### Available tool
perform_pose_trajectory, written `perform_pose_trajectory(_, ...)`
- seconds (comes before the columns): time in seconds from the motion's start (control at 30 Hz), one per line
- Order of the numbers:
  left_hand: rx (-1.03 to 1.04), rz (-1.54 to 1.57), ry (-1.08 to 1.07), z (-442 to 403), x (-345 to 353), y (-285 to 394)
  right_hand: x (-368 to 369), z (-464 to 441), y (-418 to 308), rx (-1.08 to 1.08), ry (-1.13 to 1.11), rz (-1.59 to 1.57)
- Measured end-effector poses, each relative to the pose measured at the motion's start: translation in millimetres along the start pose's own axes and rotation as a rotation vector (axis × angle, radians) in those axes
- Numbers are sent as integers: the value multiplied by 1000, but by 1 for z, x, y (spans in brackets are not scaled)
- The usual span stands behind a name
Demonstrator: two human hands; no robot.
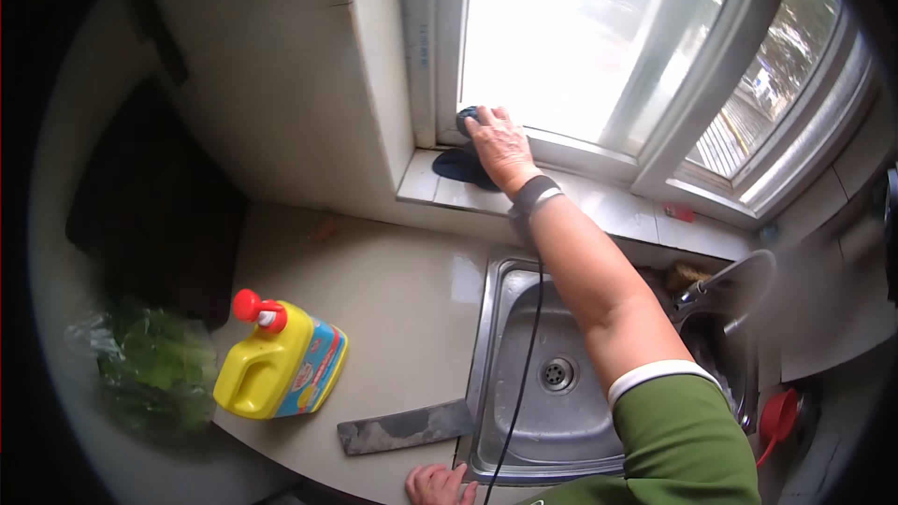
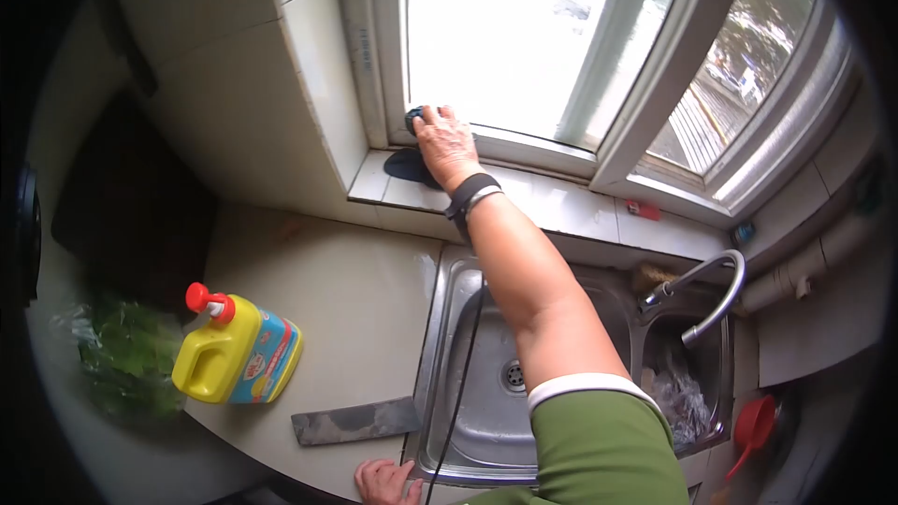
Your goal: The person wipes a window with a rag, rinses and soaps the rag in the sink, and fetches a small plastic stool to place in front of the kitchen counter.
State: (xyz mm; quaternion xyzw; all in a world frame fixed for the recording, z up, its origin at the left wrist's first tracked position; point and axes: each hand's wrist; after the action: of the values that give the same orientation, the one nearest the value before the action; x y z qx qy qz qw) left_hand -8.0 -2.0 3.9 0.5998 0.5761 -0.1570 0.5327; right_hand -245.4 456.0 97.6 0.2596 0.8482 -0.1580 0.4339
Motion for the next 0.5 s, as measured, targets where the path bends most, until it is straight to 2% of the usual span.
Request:
perform_pose_trajectory(0.17, 14, -4, -5, 1, 1, -1, -13, 15, 40, 155, -10, 99)
perform_pose_trajectory(0.2, 12, -2, -1, 1, 1, -1, -18, 24, 56, 189, 24, 148)
perform_pose_trajectory(0.23, 5, 1, 5, 2, 2, -1, -5, 31, 85, 145, 184, 213)
perform_pose_trajectory(0.33, 35, -42, 17, 2, 3, -2, -27, 58, 141, 400, 77, 324)
perform_pose_trajectory(0.37, 28, -32, 10, 4, 4, -1, -20, 65, 170, 410, 128, 378)
perform_pose_trajectory(0.5, 25, -10, 16, 2, 3, 0, -46, 77, 174, 589, -122, 426)
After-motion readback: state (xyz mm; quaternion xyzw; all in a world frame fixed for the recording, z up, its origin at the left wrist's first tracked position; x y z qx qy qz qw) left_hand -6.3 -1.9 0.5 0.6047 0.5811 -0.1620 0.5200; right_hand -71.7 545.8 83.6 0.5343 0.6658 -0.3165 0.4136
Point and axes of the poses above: each hand's wrist, its own z-axis away from the middle knuckle, its own x-axis out of the palm, y = z × x, and after that the axes turned 15 degrees about x, right-handed
